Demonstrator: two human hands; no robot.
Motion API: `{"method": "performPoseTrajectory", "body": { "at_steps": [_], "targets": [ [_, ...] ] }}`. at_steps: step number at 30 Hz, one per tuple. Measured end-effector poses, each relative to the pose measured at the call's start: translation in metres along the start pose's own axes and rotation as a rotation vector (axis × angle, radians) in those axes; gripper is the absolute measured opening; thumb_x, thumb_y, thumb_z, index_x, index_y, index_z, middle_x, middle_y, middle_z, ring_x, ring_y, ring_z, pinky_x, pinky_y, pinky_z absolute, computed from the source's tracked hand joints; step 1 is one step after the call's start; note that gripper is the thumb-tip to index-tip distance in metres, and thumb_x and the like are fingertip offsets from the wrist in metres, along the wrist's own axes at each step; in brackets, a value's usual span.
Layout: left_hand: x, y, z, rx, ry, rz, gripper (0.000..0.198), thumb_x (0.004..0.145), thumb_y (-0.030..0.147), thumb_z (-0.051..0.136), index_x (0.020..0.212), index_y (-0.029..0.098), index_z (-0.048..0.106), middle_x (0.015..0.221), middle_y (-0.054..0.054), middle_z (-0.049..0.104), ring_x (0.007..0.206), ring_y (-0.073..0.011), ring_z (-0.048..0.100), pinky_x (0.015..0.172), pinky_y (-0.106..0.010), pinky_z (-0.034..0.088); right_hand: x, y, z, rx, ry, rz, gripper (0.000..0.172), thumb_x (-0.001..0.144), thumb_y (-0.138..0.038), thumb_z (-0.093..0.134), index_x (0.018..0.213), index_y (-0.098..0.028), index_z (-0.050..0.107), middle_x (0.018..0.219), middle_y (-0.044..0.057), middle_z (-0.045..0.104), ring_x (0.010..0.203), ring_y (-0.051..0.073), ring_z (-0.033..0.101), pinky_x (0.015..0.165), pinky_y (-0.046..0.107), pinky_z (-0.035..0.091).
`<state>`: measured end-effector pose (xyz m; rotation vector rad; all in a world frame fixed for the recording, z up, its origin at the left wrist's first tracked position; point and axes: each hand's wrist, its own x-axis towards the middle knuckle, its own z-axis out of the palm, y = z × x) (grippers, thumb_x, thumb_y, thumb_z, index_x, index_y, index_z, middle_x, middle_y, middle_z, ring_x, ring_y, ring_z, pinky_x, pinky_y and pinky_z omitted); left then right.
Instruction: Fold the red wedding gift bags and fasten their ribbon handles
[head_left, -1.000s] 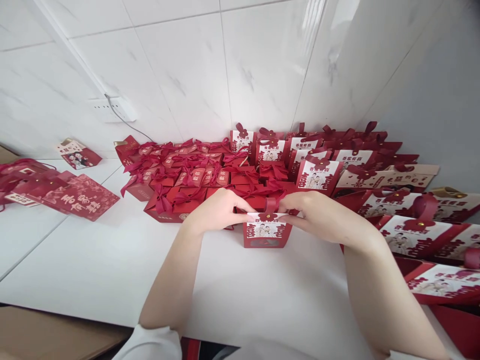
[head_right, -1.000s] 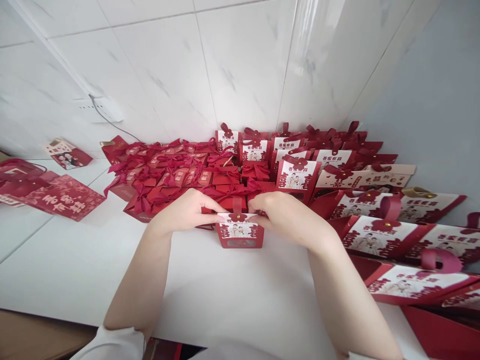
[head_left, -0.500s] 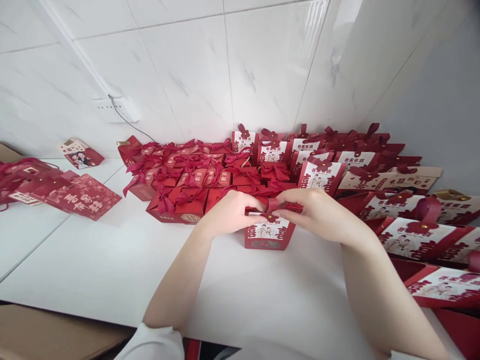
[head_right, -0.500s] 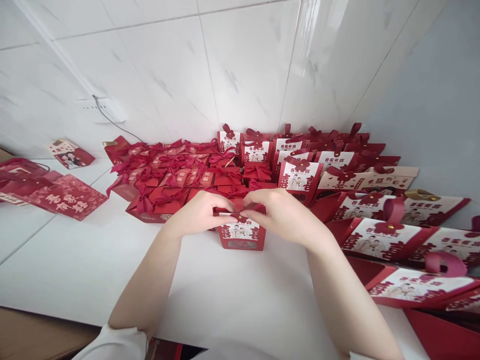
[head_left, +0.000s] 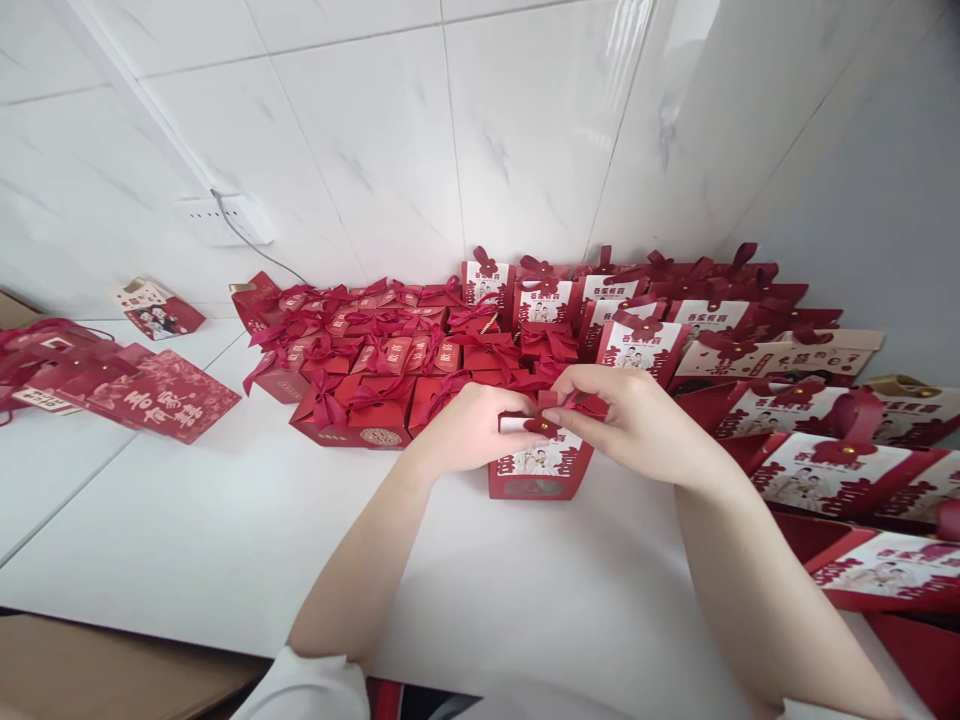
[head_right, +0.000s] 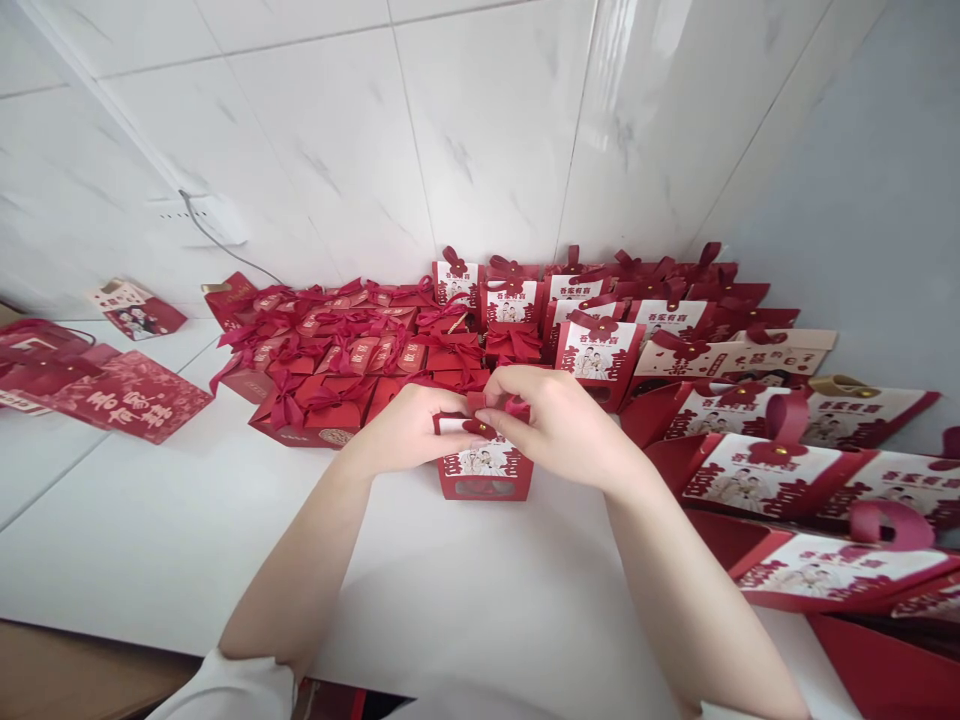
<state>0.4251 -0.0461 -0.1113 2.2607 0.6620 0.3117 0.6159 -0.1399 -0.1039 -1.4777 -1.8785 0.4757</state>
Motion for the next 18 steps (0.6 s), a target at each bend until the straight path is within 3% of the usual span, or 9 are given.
{"method": "performPoseTrajectory", "body": {
  "at_steps": [6,12,18],
  "targets": [
    [-0.0005,-0.0015,0.0002,-0.043,0.027,-0.035,0.026,0.082,0.044,0.065,0.077,0.018,0.067,0.066,0.002,0.059,0.061,-0.0105,0.047,0.054,-0.023,0.033,0.0002,0.0006,-0.0021,0.082,-0.013,0.083,0.012,0.092,-0.030,0.055,0.081,-0.023,0.055,0.074,-0.003,0.063,0.065,0.013,0.055,0.060,0.026,0.042],
    [-0.0003,-0.0034,-0.0018,-0.054,-0.046,-0.044,0.023,0.083,0.040,0.064,0.081,0.020,0.073,0.071,0.001,0.066,0.064,-0.0120,0.052,0.059,-0.024,0.037,-0.0004,0.0012,-0.0020,0.104,-0.106,0.097,0.007,0.088,-0.027,0.055,0.082,-0.023,0.052,0.071,-0.003,0.064,0.064,0.014,0.058,0.059,0.027,0.044],
    [-0.0018,-0.0035,-0.0044,0.027,-0.083,-0.036,0.024,0.081,0.041,0.066,0.082,0.019,0.074,0.070,0.001,0.067,0.063,-0.0126,0.053,0.057,-0.025,0.036,-0.0011,0.0009,-0.0019,0.084,-0.107,0.087,0.006,0.087,-0.026,0.055,0.083,-0.023,0.053,0.071,-0.003,0.064,0.063,0.013,0.057,0.060,0.026,0.044]
  ]
}}
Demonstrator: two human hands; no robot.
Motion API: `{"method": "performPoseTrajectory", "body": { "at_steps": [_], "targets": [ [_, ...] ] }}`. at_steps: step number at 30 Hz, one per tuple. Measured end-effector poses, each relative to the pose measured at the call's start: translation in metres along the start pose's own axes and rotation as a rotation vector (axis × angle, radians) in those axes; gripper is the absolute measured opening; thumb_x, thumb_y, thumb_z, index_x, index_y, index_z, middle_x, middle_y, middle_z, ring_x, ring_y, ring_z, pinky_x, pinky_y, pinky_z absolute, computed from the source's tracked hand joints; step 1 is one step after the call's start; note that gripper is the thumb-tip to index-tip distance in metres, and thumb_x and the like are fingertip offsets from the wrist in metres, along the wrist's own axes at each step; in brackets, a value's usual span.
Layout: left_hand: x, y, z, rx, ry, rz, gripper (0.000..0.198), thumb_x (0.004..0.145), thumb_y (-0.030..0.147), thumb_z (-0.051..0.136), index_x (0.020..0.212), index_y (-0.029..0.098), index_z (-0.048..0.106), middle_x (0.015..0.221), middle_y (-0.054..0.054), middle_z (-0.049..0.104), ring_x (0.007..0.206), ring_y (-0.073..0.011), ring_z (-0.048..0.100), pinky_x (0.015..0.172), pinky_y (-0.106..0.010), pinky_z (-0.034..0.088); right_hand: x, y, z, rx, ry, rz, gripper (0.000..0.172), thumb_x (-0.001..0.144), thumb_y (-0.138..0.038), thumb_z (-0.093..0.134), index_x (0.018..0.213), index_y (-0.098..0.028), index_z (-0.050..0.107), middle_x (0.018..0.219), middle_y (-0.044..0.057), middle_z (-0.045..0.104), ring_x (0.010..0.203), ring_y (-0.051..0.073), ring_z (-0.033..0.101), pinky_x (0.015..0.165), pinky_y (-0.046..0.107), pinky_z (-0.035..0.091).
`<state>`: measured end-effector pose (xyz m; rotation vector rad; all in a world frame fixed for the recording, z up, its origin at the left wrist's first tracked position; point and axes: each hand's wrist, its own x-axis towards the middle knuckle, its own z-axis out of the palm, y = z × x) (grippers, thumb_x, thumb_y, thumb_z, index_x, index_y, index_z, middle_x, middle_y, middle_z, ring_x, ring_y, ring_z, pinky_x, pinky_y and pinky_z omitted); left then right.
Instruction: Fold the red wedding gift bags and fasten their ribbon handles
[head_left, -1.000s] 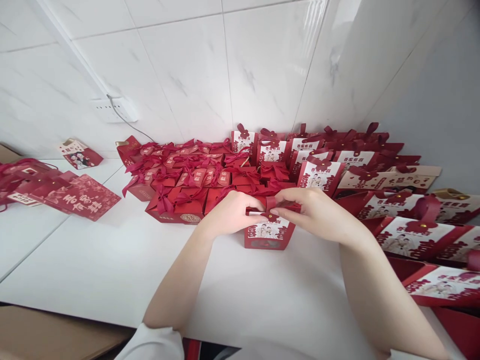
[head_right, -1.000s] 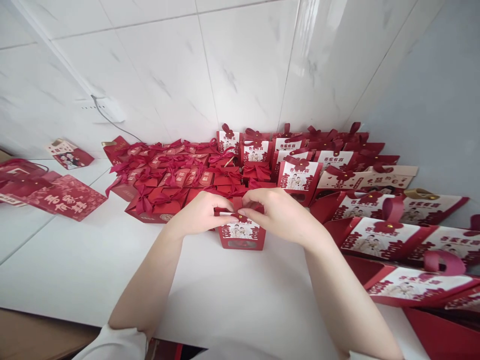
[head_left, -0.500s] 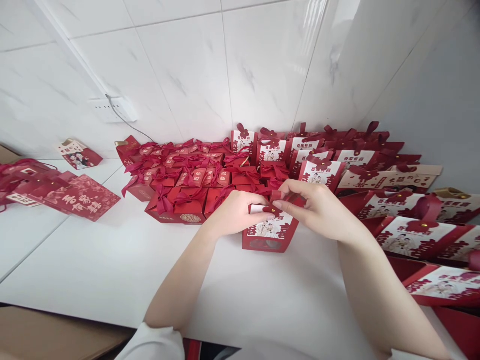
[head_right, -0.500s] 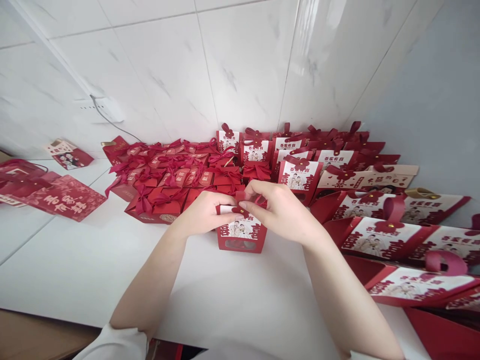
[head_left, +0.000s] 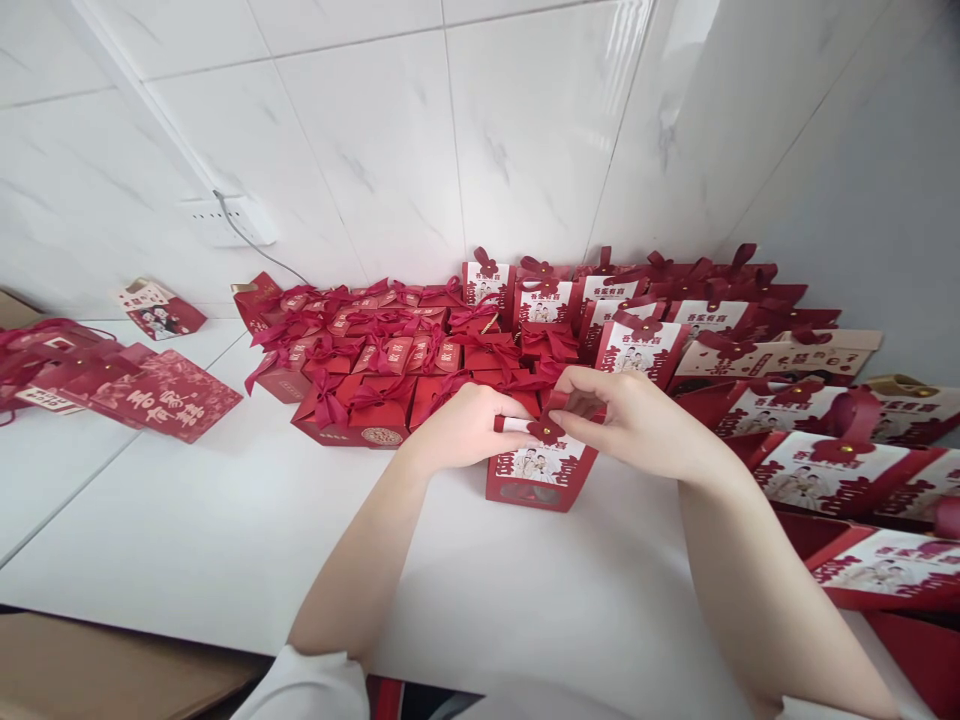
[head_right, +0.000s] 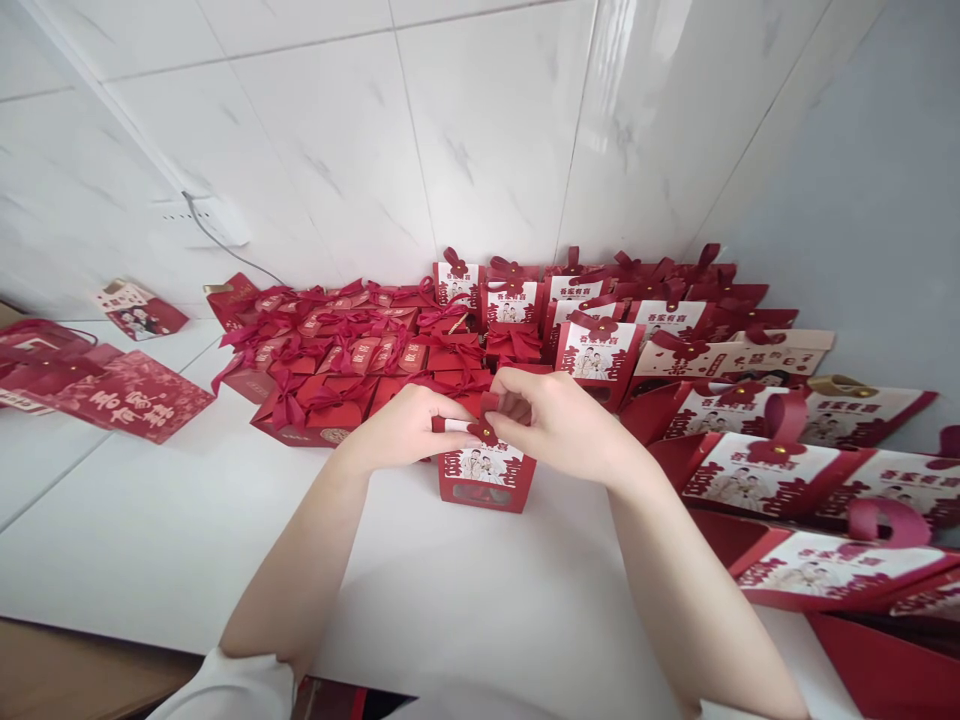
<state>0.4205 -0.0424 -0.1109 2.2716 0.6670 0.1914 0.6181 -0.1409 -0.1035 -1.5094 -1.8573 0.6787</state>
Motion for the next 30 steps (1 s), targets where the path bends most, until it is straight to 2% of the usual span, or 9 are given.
{"method": "performPoseTrajectory", "body": {
  "at_steps": [5,8,11,17,21,30],
  "targets": [
    [-0.0006,-0.0008,-0.0009,-0.006,0.041,0.019,0.025,0.080,0.045,0.068,0.086,0.021,0.072,0.079,0.001,0.069,0.069,-0.0134,0.058,0.060,-0.024,0.039,-0.0008,0.0014,-0.0025,-0.023,-0.014,-0.007,0.006,0.090,-0.028,0.054,0.087,-0.023,0.056,0.076,-0.002,0.067,0.067,0.013,0.060,0.062,0.026,0.046],
    [-0.0011,-0.0009,-0.0020,0.012,0.070,0.011,0.020,0.081,0.039,0.067,0.085,0.020,0.071,0.084,0.001,0.072,0.074,-0.0144,0.062,0.064,-0.024,0.041,-0.0002,0.0038,-0.0029,-0.108,-0.084,-0.028,0.011,0.090,-0.033,0.057,0.088,-0.023,0.062,0.083,-0.001,0.070,0.071,0.015,0.062,0.066,0.028,0.046],
    [-0.0024,0.0005,-0.0033,0.086,0.115,0.011,0.018,0.082,0.038,0.066,0.081,0.020,0.070,0.082,0.001,0.072,0.073,-0.0139,0.062,0.064,-0.025,0.041,0.0010,0.0064,-0.0003,-0.227,-0.145,-0.023,0.017,0.091,-0.034,0.056,0.085,-0.022,0.066,0.080,0.001,0.069,0.069,0.016,0.060,0.064,0.030,0.044],
    [-0.0055,0.0042,-0.0046,0.155,0.157,0.005,0.015,0.083,0.035,0.064,0.083,0.021,0.068,0.083,0.002,0.071,0.071,-0.0132,0.061,0.063,-0.025,0.040,0.0031,0.0054,0.0059,-0.147,-0.076,-0.010,0.015,0.093,-0.027,0.052,0.092,-0.023,0.066,0.086,0.000,0.070,0.072,0.014,0.060,0.066,0.027,0.044],
    [-0.0072,0.0060,-0.0048,0.200,0.142,0.011,0.015,0.083,0.036,0.064,0.081,0.021,0.067,0.081,0.003,0.070,0.069,-0.0128,0.059,0.062,-0.025,0.040,0.0043,0.0047,0.0047,-0.139,-0.091,-0.032,0.013,0.091,-0.025,0.054,0.083,-0.022,0.063,0.078,-0.002,0.067,0.067,0.013,0.057,0.063,0.027,0.043],
    [-0.0065,0.0056,-0.0032,0.188,0.170,0.014,0.011,0.085,0.032,0.061,0.083,0.024,0.068,0.082,0.004,0.070,0.073,-0.0126,0.061,0.064,-0.024,0.042,0.0049,0.0083,0.0032,-0.117,-0.068,-0.042,0.010,0.088,-0.023,0.056,0.080,-0.022,0.062,0.077,-0.004,0.067,0.066,0.011,0.058,0.063,0.025,0.043]
  ]
}}
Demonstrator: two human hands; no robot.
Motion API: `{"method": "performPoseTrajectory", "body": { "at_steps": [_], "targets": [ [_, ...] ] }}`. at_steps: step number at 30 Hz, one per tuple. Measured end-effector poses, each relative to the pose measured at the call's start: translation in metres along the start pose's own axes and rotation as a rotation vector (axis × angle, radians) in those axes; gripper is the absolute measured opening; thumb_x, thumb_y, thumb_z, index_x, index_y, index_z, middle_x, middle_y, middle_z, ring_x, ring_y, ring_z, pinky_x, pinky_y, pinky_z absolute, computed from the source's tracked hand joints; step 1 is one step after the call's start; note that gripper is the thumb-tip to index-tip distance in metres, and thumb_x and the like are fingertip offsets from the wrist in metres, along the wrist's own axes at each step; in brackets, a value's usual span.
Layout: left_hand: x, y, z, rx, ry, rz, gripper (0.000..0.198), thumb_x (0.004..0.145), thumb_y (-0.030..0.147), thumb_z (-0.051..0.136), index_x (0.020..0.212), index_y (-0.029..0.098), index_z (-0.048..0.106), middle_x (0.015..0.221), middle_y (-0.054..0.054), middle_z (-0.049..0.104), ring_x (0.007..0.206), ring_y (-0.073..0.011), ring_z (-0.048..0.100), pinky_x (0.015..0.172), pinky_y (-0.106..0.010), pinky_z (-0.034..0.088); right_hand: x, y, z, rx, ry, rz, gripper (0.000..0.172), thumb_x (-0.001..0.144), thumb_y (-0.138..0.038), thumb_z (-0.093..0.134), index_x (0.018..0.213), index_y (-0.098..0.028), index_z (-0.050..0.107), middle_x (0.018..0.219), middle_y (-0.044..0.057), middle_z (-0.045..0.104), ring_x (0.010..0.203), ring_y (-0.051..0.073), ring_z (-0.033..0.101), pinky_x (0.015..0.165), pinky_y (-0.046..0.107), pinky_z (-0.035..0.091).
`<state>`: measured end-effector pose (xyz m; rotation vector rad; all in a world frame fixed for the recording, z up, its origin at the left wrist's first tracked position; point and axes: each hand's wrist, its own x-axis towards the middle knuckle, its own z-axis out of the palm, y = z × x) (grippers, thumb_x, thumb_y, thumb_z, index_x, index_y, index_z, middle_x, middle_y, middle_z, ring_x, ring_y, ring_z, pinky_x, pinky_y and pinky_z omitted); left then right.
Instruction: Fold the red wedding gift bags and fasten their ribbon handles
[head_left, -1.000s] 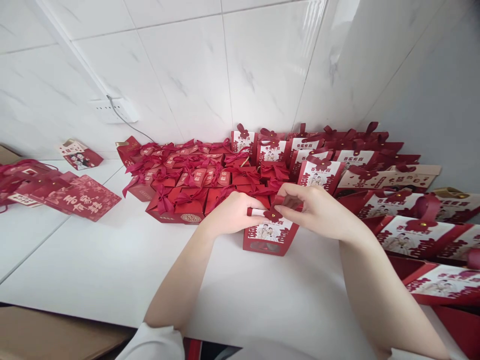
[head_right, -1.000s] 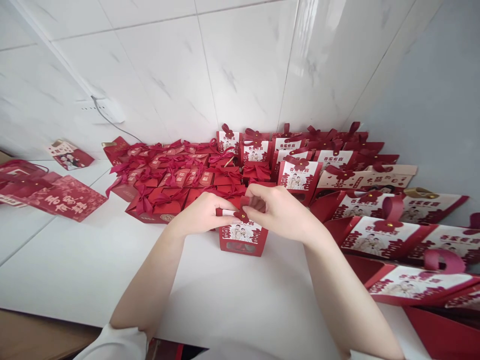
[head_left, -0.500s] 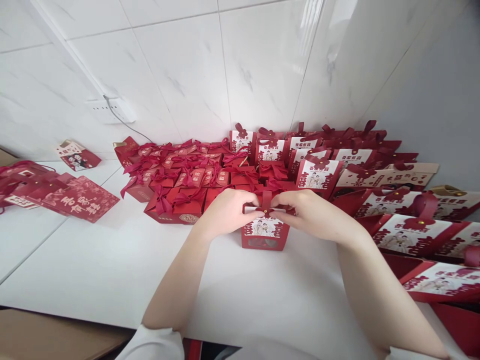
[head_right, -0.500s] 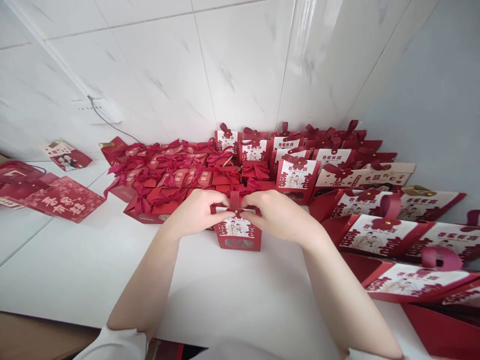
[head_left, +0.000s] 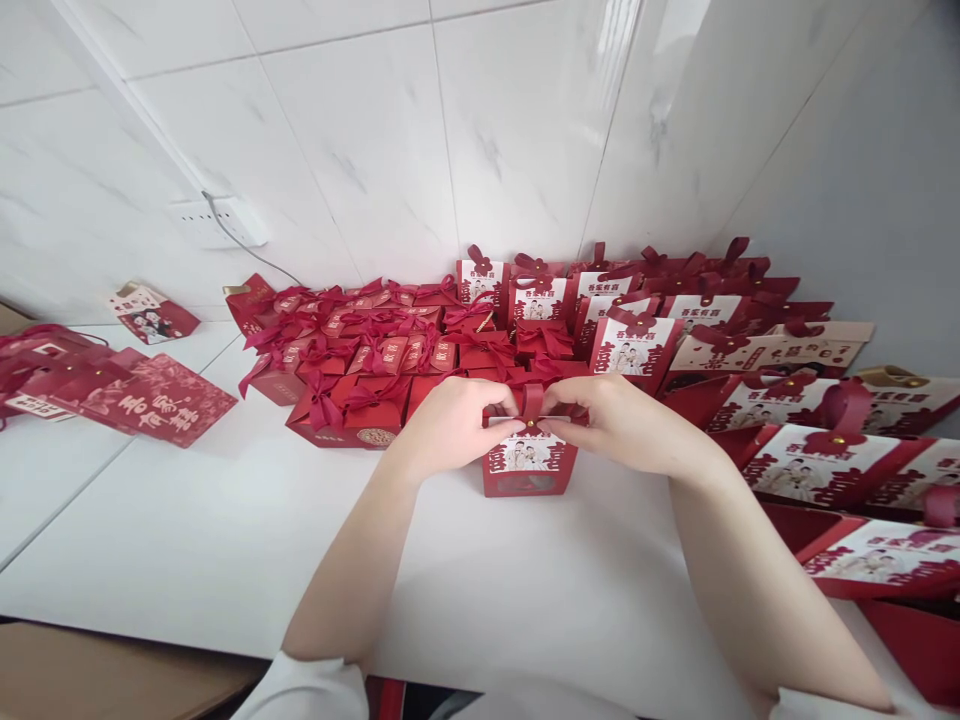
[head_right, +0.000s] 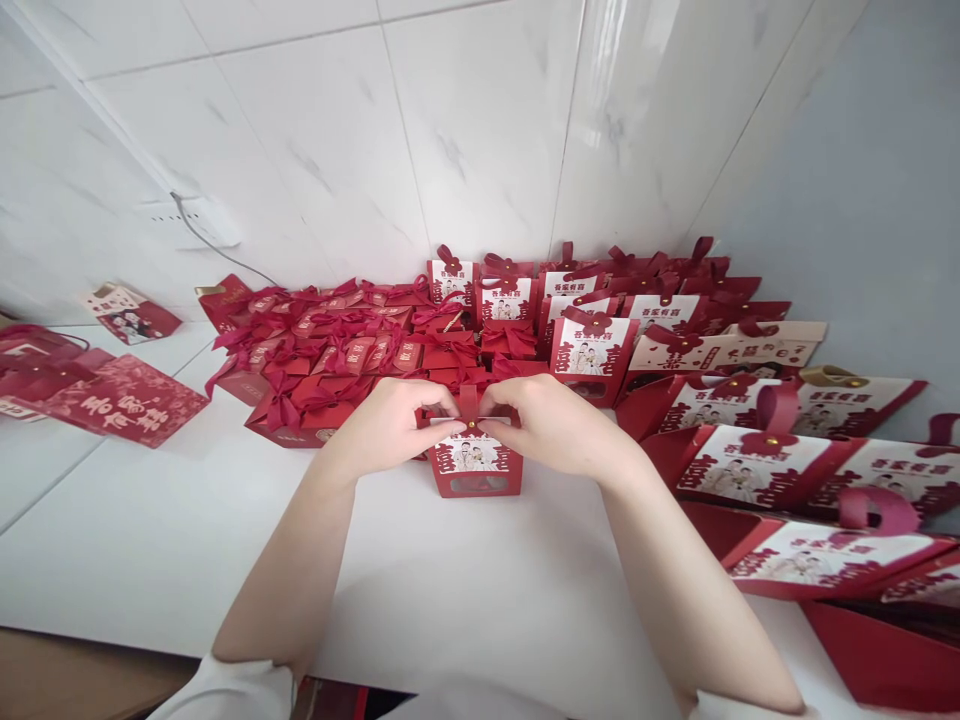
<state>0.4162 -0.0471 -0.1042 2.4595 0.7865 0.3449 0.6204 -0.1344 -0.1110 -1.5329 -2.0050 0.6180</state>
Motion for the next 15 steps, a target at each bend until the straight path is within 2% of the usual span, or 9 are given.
{"method": "performPoseTrajectory", "body": {
  "at_steps": [9,15],
  "targets": [
    [-0.0009,0.0033,-0.0008,0.070,0.018,-0.022,0.015,0.087,0.033,0.060,0.080,0.022,0.065,0.076,0.003,0.069,0.067,-0.0131,0.059,0.062,-0.026,0.040,0.0016,-0.0005,0.0033,-0.012,0.036,0.015,0.010,0.088,-0.024,0.058,0.088,-0.024,0.069,0.082,-0.004,0.071,0.070,0.012,0.061,0.065,0.025,0.044],
    [-0.0004,0.0054,-0.0020,0.167,0.006,0.011,0.015,0.088,0.032,0.060,0.079,0.020,0.065,0.075,0.003,0.068,0.066,-0.0125,0.056,0.060,-0.025,0.036,0.0021,-0.0028,0.0049,-0.075,0.062,-0.006,0.010,0.087,-0.024,0.060,0.079,-0.022,0.066,0.072,-0.004,0.068,0.061,0.011,0.056,0.060,0.025,0.040]
  ]
}}
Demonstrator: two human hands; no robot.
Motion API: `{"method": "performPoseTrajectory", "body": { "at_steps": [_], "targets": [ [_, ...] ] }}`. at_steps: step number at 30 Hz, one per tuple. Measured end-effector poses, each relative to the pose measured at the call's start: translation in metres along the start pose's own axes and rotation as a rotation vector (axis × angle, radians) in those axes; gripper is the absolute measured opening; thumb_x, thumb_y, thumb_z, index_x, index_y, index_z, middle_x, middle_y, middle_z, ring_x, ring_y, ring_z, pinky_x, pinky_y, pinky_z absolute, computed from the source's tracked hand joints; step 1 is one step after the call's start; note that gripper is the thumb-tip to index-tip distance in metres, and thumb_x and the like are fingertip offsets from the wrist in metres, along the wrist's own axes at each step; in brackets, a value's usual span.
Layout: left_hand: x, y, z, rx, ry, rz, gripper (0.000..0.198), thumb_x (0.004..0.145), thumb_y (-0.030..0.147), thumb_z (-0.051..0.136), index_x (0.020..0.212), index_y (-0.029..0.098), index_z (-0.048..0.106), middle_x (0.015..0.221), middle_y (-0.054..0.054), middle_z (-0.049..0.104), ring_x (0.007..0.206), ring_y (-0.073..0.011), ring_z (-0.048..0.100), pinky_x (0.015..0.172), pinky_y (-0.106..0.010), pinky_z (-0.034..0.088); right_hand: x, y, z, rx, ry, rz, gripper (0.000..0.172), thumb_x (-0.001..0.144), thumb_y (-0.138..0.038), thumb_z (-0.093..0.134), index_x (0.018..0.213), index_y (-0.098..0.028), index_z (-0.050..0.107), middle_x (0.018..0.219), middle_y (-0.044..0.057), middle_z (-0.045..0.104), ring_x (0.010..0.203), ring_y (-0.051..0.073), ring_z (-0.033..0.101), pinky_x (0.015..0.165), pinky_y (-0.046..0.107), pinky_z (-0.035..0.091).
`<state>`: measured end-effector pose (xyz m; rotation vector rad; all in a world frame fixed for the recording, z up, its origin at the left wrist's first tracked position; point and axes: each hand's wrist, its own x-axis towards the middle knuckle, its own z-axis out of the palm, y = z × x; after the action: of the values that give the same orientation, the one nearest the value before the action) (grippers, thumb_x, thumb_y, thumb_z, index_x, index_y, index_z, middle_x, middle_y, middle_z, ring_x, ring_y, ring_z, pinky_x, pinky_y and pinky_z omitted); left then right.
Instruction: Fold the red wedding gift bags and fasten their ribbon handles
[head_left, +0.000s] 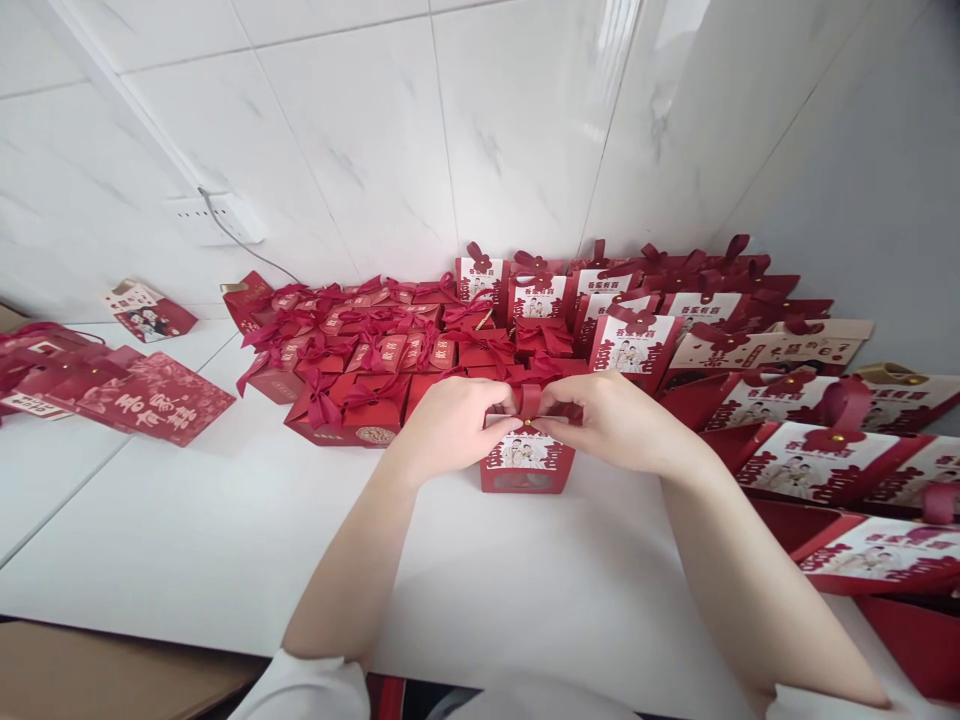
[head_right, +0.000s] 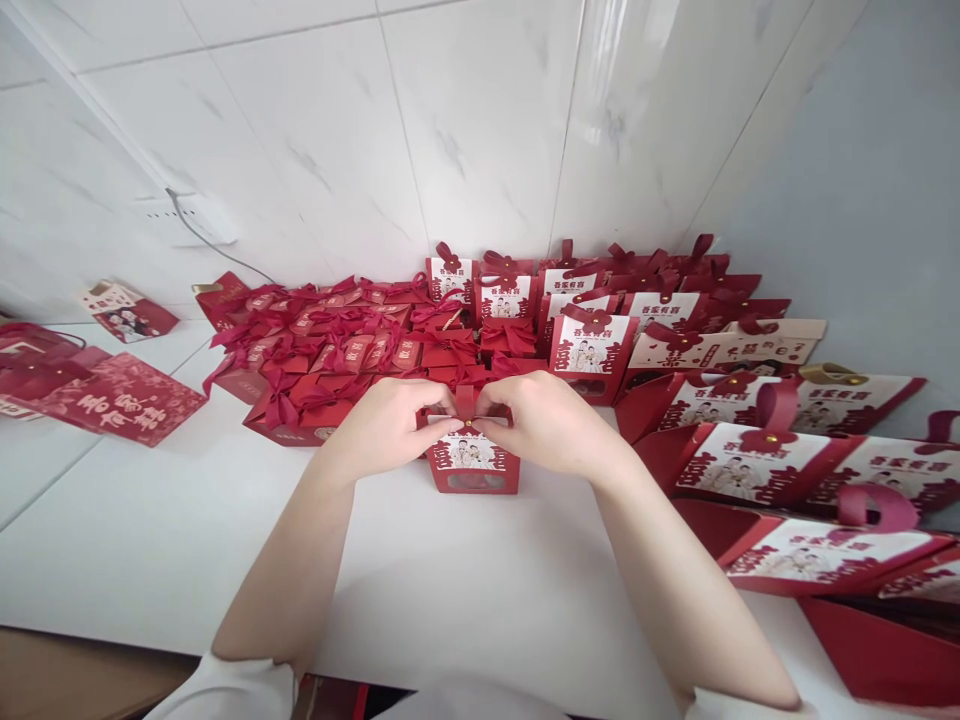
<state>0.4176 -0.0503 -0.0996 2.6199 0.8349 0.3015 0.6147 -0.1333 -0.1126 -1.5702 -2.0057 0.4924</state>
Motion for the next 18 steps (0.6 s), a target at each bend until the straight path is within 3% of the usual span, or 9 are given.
{"method": "performPoseTrajectory", "body": {
  "at_steps": [8,18],
  "targets": [
    [-0.0044,0.0005,-0.0018,0.055,0.011,0.082,0.013,0.088,0.030,0.060,0.081,0.022,0.067,0.077,0.004,0.070,0.065,-0.0112,0.058,0.061,-0.025,0.035,-0.0022,0.0044,-0.0006,-0.140,0.006,-0.129,0.010,0.089,-0.022,0.059,0.079,-0.020,0.062,0.068,-0.002,0.064,0.058,0.011,0.051,0.058,0.024,0.034],
    [-0.0010,-0.0014,-0.0010,0.037,-0.012,0.172,0.012,0.088,0.026,0.061,0.079,0.019,0.065,0.076,0.004,0.068,0.065,-0.0101,0.056,0.061,-0.024,0.034,-0.0022,0.0049,-0.0019,-0.179,-0.061,-0.146,0.016,0.092,-0.020,0.054,0.075,-0.020,0.054,0.066,-0.002,0.060,0.055,0.011,0.044,0.054,0.025,0.030]
  ]
}}
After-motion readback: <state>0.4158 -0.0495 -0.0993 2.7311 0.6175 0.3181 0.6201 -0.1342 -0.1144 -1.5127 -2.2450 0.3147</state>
